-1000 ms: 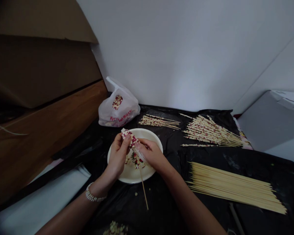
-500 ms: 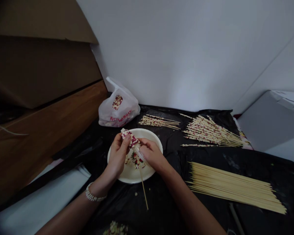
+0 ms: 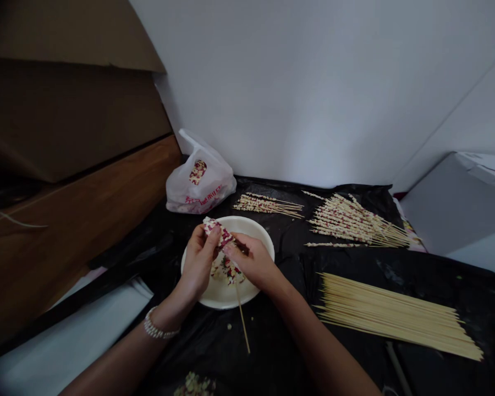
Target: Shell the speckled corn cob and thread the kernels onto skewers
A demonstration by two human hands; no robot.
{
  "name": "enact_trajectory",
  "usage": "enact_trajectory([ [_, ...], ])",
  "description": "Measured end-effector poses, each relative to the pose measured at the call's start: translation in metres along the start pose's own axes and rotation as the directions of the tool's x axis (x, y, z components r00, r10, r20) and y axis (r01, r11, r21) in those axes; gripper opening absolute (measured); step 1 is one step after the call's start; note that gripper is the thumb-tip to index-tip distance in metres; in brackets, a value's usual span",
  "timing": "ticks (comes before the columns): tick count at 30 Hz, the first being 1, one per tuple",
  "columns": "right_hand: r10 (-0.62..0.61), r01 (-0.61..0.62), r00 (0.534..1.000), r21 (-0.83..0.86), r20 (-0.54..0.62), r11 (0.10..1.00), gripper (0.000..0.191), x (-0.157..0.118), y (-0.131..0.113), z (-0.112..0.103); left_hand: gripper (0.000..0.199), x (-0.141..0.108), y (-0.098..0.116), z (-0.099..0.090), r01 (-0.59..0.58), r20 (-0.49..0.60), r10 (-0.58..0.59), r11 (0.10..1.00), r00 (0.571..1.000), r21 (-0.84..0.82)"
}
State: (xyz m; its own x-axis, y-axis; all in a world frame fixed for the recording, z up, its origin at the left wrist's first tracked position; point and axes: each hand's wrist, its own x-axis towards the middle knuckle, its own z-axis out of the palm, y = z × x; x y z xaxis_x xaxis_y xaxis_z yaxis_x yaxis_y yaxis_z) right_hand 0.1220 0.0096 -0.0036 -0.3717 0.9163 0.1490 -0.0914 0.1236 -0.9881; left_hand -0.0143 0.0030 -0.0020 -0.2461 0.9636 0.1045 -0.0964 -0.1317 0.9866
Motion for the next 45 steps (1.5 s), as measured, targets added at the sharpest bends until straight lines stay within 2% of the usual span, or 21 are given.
enact_trajectory([
  [6, 0.001, 0.0, 1.0, -0.047, 0.013, 0.999, 0.035, 0.0, -0.001, 0.0, 0.031, -0.001, 0.003, 0.001, -0.007, 0.0, 0.007, 1.0, 1.0, 0.014],
  [14, 0.002, -0.031, 0.993, -0.239, -0.12, 0.971, 0.032, -0.002, -0.003, 0.006, 0.027, -0.005, 0.008, 0.006, -0.076, 0.015, 0.075, 0.996, 0.997, 0.049],
  [19, -0.022, -0.01, 0.994, -0.274, -0.111, 0.962, 0.04, -0.003, -0.003, 0.004, 0.027, -0.006, 0.008, 0.006, -0.097, 0.025, 0.095, 0.991, 0.995, 0.09],
  [23, -0.043, 0.018, 0.995, -0.266, -0.088, 0.964, 0.042, -0.001, 0.001, 0.002, 0.028, -0.003, 0.004, 0.003, -0.077, -0.003, 0.077, 0.993, 0.997, 0.086],
  [28, -0.07, 0.052, 0.995, -0.236, -0.065, 0.97, 0.035, 0.001, 0.008, 0.003, 0.034, -0.001, 0.002, 0.001, 0.032, -0.011, -0.032, 0.999, 0.999, 0.01],
  [32, -0.092, 0.072, 0.993, -0.257, -0.068, 0.964, 0.036, 0.001, 0.011, 0.004, 0.036, 0.001, 0.001, 0.001, 0.082, -0.019, -0.082, 0.997, 0.996, -0.001],
  [40, -0.111, 0.099, 0.994, -0.314, -0.02, 0.944, 0.036, 0.0, 0.01, 0.002, 0.036, 0.001, 0.002, 0.001, 0.088, -0.034, -0.087, 0.996, 0.996, 0.023],
  [45, -0.1, 0.068, 0.993, -0.396, -0.06, 0.916, 0.034, -0.002, 0.002, 0.006, 0.035, 0.0, 0.001, 0.002, 0.061, -0.028, -0.059, 0.995, 0.998, 0.077],
])
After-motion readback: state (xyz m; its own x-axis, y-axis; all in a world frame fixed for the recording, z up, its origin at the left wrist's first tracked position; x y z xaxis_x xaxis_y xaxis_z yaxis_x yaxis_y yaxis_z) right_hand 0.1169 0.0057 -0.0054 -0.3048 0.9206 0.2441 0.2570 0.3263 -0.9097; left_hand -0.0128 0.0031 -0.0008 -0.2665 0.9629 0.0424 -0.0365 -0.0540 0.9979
